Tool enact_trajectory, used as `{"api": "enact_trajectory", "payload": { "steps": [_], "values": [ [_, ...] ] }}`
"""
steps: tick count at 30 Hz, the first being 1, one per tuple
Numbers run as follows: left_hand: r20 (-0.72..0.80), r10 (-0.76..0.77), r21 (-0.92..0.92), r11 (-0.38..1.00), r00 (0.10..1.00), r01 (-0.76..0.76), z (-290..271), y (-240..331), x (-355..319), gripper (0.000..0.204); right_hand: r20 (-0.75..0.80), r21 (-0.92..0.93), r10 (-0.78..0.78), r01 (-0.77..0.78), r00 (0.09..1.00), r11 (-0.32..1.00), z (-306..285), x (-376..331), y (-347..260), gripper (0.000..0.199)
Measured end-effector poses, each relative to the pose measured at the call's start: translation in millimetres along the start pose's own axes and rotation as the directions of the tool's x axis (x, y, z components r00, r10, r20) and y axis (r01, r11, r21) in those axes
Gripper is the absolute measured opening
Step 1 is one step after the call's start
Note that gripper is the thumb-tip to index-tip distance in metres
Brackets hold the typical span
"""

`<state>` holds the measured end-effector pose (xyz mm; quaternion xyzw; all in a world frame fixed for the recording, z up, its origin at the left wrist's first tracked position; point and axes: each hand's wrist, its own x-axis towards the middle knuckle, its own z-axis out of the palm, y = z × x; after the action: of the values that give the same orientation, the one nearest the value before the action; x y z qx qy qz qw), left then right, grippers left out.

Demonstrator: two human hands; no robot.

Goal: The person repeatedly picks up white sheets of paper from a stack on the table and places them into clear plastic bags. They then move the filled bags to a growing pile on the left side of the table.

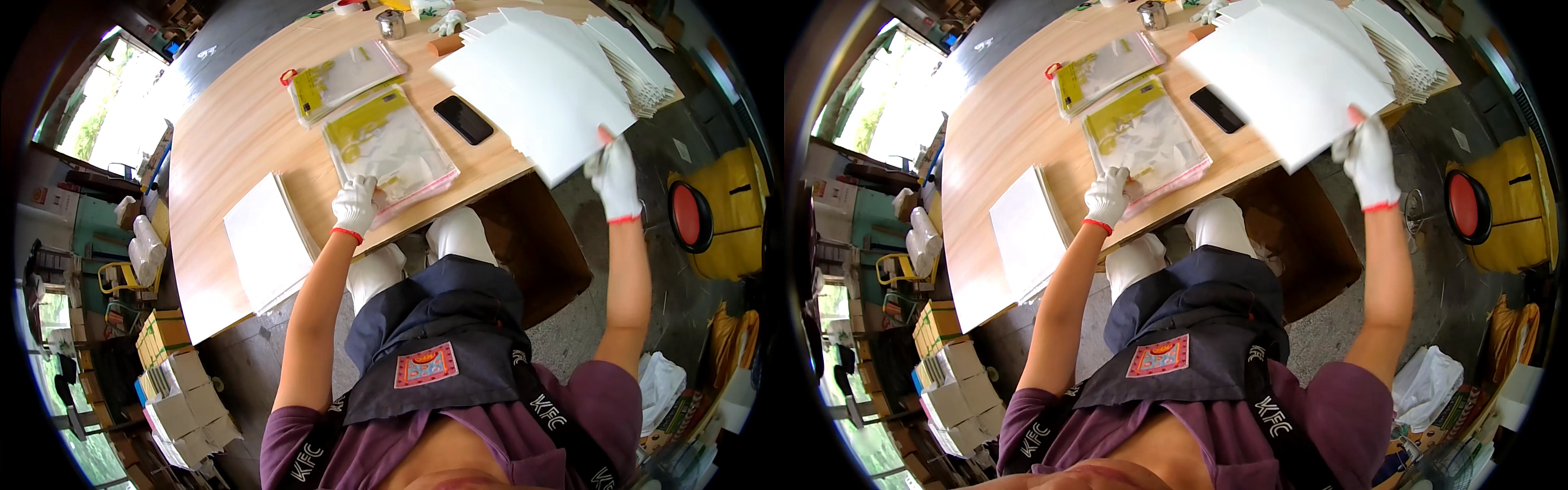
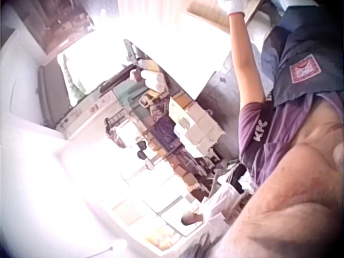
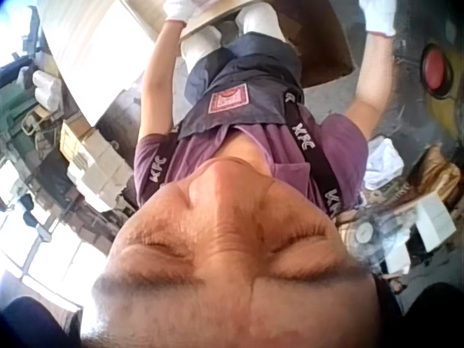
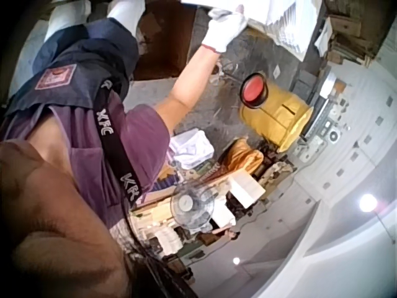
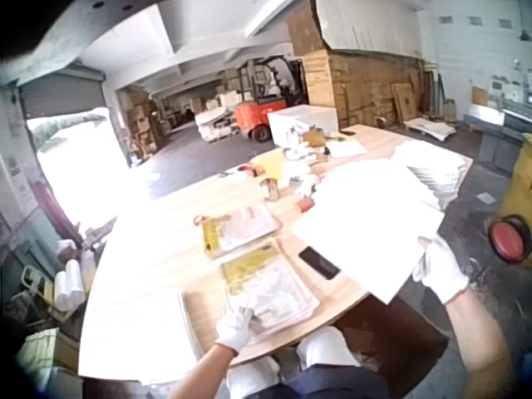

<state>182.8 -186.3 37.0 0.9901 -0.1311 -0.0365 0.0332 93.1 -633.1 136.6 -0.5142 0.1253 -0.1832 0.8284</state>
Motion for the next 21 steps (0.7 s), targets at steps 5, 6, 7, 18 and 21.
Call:
{"api": "enact_trajectory", "payload": {
  "steps": [5,6,7,18,21],
  "values": [
    [-0.036,0.003,-0.160,0.987,0.999,-0.009,5.2,-9.2,4.4,0.025,0.374,-0.103,0.397,-0.388,0.838,0.916,19.3,-99.7,38.1,0.036],
    [-0.061,0.025,-0.200,0.979,0.998,-0.037,8.0,-12.4,1.0,0.026,0.406,-0.109,0.471,-0.470,0.783,0.876,18.3,-113.5,47.6,0.037],
    [-0.087,0.044,-0.239,0.969,0.995,-0.064,11.5,-15.7,-1.6,0.027,0.433,-0.122,0.540,-0.547,0.722,0.828,17.1,-127.4,57.6,0.038],
    [-0.283,0.087,-0.311,0.934,0.955,-0.177,2.7,-7.9,-5.3,0.023,-0.103,0.125,0.535,-0.523,0.838,0.843,11.3,-157.2,126.6,0.017],
    [-0.115,0.084,-0.638,0.757,0.990,-0.138,-3.2,-12.6,-3.0,0.032,-0.040,0.166,0.520,-0.508,0.853,0.845,7.3,-157.9,131.2,0.019]
  ]
}}
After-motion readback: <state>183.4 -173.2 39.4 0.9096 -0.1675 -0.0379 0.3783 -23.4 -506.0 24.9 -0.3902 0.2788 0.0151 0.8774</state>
